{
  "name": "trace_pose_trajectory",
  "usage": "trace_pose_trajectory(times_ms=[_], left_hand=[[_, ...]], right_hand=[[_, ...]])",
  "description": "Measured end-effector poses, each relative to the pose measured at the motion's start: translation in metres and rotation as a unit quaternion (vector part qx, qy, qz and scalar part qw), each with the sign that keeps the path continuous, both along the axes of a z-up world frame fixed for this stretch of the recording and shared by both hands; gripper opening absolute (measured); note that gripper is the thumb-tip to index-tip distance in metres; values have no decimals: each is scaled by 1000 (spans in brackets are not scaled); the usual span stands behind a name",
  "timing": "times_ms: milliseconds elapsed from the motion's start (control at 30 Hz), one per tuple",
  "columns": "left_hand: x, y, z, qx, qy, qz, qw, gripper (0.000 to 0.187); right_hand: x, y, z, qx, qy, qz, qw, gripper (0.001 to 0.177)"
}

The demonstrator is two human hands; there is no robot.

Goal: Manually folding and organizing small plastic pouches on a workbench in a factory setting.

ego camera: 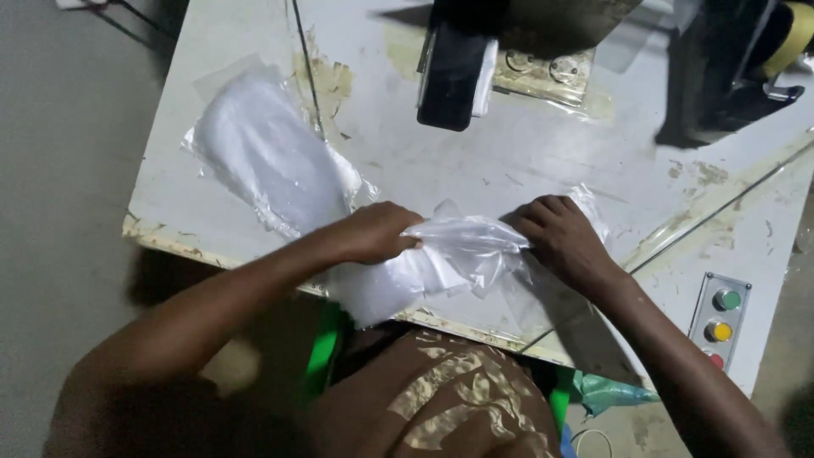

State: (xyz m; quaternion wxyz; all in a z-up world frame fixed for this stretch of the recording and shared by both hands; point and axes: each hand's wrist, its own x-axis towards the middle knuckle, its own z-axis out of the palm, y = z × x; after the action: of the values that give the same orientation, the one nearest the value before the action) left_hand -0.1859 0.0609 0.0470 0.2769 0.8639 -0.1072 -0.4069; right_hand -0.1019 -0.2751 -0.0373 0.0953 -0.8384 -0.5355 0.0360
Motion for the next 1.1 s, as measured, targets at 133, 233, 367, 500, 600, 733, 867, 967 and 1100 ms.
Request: trace_pose_trajectory(times_ms=[133,233,367,500,600,733,867,967,1100], left_hand=[[-15,-9,-12,-3,-141,27,990,27],[-35,-32,-24,-48,-164,-35,985,25],[-8,4,20,-56,-113,30,992,44],[20,46,21,-61,-296,123,945,31],[17,14,40,-234,-291,184,909,41],[12,-18,-8,-274,-99,405,867,46],[17,-72,6,-396,-192,398,805,47],[28,-98,11,-351,-212,388,826,52],[26,-100,6,-313,-237,441,807,38]], right_hand=[[-29,-9,22,-5,-117,-19,993,16],[-61,-2,14,107,-102,77,986,17],[-11,-97,-28,74,84,-47,993,44],[15,-119,20,33,61,-400,914,47],[11,-103,39,86,214,-511,828,79],[2,-81,113,19,187,-488,852,92],[-28,-12,160,247,274,-426,826,124],[-47,38,128,429,558,-361,612,95],[-51,14,53,359,517,-454,631,55]])
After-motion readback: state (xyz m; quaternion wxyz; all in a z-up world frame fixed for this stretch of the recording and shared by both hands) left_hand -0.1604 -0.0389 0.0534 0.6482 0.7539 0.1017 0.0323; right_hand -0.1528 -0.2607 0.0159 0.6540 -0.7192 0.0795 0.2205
